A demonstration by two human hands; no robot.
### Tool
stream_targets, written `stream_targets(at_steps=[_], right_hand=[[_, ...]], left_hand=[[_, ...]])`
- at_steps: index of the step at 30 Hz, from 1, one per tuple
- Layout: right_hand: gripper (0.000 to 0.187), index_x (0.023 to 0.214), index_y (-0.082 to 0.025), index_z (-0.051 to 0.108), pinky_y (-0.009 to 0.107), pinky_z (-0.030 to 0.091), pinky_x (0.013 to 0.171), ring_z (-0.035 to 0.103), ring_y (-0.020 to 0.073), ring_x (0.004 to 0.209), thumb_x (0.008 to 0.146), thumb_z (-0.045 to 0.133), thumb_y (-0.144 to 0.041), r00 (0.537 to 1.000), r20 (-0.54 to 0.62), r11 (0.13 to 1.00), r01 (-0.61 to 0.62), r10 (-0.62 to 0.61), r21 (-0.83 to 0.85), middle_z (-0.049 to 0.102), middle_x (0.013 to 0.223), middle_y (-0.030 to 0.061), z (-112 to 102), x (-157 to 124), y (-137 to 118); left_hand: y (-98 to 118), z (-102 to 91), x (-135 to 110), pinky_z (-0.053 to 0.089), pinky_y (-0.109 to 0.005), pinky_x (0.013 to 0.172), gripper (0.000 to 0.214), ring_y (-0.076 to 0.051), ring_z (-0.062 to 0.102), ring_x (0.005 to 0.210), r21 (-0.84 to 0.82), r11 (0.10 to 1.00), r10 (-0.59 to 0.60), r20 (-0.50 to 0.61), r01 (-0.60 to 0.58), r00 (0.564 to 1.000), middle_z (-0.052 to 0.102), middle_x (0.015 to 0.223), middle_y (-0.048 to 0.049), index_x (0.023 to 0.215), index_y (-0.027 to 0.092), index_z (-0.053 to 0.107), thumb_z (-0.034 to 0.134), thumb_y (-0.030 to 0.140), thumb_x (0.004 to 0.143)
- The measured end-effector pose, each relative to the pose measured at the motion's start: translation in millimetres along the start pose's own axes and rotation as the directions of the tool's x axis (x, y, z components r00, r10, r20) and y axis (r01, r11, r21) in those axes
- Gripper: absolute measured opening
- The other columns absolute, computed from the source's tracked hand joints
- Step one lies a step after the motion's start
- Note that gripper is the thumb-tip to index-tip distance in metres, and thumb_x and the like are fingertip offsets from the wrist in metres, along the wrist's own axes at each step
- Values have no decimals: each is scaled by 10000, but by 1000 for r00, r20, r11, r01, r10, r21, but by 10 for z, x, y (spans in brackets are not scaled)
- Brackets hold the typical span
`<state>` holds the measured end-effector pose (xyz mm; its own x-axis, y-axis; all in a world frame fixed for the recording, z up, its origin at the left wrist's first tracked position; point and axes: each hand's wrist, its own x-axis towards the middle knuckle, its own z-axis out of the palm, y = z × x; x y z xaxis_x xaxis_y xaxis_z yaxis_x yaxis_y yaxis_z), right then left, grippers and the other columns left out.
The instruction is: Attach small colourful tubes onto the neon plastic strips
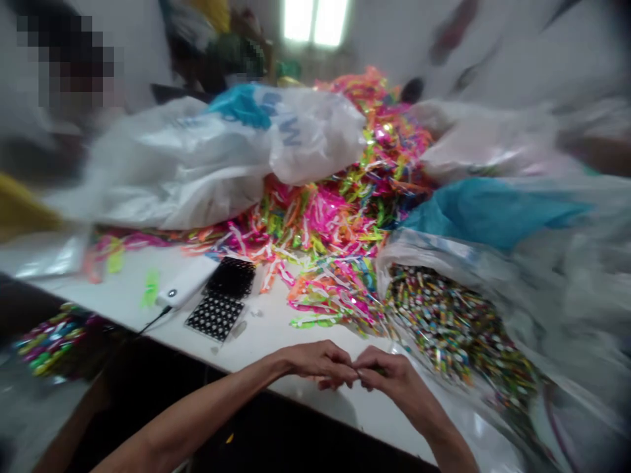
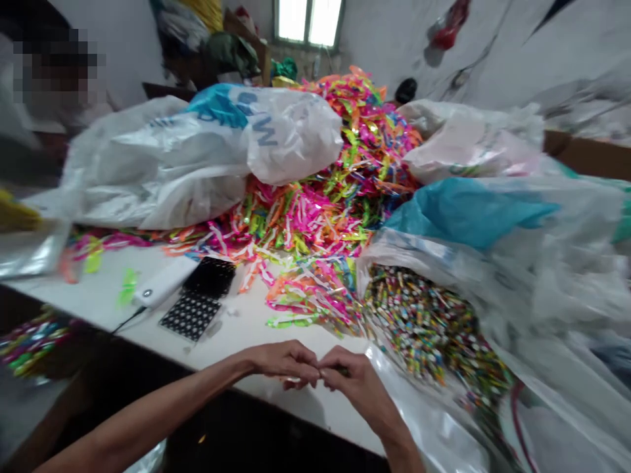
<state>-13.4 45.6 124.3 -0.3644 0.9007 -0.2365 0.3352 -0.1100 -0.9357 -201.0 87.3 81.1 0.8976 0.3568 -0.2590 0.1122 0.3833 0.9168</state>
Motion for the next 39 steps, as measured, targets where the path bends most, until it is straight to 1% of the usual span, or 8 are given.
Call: stream_targets(at_steps=[6, 11, 27, 31, 34, 36, 38, 39], right_hand=[[204, 800, -208, 695, 268, 414, 551, 520, 157, 621, 746, 596, -378, 999, 42, 999, -13, 15, -45, 594, 735, 51, -13, 46, 48], [190, 811, -197, 696, 270, 411, 562, 509, 149, 619, 737, 613, -351, 1000, 25, 1000, -12, 12, 14, 584, 726, 46, 7, 61, -38], [96, 650, -197, 684, 235, 393, 585, 529, 128, 638, 679, 613, -139, 973, -193, 989, 106, -125, -104, 576, 646, 0, 123, 17, -234], [101, 696, -198, 694, 225, 388, 573, 524, 118, 639, 681, 611, -143, 976, -191, 993, 96, -107, -67, 590, 685, 2, 171, 70, -127], [132, 810, -190, 683, 221, 402, 555, 534, 118, 631, 705, 607, -212, 982, -180, 998, 55, -58, -23, 616, 730, 8, 8, 249, 41], [248, 968, -195, 642, 231, 420, 564, 557, 130, 658, 751, 567, -287, 950, -309, 988, -13, -35, -152, 639, 809, 21, -250, 397, 178], [301, 1052, -189, 602, 249, 426, 603, 573, 150, 700, 787, 515, -303, 802, -590, 868, -228, -88, -440, 644, 834, 34, -562, 515, 326], [286, 1025, -155, 609, 277, 422, 651, 573, 183, 770, 781, 514, -271, 752, -651, 824, -300, -105, -480, 638, 871, 71, -706, 554, 401]], left_hand=[[-3, -39, -21, 287, -214, 422, 469, -68, 397, 418, -7, 1000, 1, -6, -1, 1000, 474, 526, 41, 733, 156, 584, 645, 605, 613], [57, -32, -104, 320, -219, 503, 418, -68, 407, 473, -47, 994, 96, 30, -94, 995, 477, 572, 33, 764, 143, 600, 594, 557, 705], [97, 2, -112, 305, -171, 445, 457, -60, 379, 464, 336, 935, 156, -92, -117, 984, 410, 559, 35, 770, 123, 548, 422, 560, 811], [81, -30, -103, 301, -172, 437, 457, -66, 393, 475, 404, 910, 144, -106, -90, 984, 426, 601, 20, 772, 125, 547, 392, 552, 824], [118, -171, 5, 312, -183, 474, 427, -82, 421, 514, 546, 833, 203, -148, -91, 968, 459, 615, 7, 735, 138, 545, 373, 512, 848], [201, -317, 117, 324, -196, 522, 408, -96, 437, 546, 686, 723, 322, -223, -86, 920, 478, 611, 2, 710, 146, 558, 369, 473, 863], [313, -462, 227, 349, -213, 581, 366, -118, 474, 599, 754, 655, 416, -300, -53, 859, 529, 652, -9, 821, 162, 599, 373, 446, 869], [367, -520, 270, 367, -224, 614, 345, -135, 504, 646, 749, 662, 431, -342, -35, 835, 568, 714, -19, 948, 176, 594, 382, 437, 868]])
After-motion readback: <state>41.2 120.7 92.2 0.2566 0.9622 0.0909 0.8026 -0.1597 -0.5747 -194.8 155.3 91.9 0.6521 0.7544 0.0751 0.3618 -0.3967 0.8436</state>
